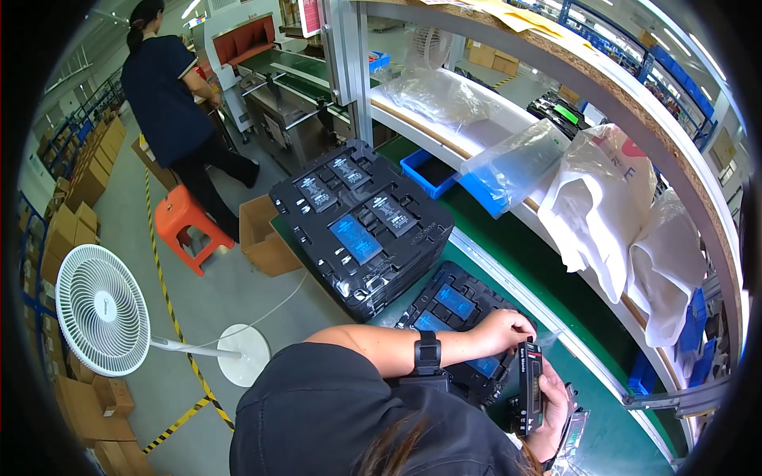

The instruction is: The recorder is assembling and packaging electronic components, specifically batteries and related accessories, into protective trays and bags.

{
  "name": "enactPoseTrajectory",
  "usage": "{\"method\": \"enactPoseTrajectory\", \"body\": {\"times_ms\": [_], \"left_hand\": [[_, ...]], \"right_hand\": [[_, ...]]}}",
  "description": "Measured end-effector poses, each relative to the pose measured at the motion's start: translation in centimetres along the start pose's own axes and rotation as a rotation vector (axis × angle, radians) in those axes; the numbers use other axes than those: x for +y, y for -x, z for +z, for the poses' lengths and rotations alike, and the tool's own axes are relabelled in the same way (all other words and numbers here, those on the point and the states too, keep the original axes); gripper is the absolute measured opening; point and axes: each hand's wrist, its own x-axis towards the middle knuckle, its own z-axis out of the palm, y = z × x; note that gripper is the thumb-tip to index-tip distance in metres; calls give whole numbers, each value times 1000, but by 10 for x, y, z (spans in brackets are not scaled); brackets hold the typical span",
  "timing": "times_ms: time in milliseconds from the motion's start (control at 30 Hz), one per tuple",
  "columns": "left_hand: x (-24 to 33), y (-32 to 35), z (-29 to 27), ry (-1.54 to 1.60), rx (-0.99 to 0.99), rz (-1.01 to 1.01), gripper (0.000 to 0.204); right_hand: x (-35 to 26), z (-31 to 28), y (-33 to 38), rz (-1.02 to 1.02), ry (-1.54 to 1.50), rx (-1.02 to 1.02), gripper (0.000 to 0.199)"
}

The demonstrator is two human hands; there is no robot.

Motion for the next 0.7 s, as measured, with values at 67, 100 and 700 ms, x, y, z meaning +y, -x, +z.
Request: {"method": "enactPoseTrajectory", "body": {"times_ms": [67, 100, 700], "left_hand": [[-12, -1, 3, -71, 9, 119, 9], [-23, -4, 3, -137, 18, 240, 10], [-24, 0, 5, 231, -10, -74, 9]], "right_hand": [[4, 0, -2, -12, -19, 29, 60], [5, -1, -3, -13, -22, 29, 60], [8, -16, 7, -37, 285, 166, 51]]}}
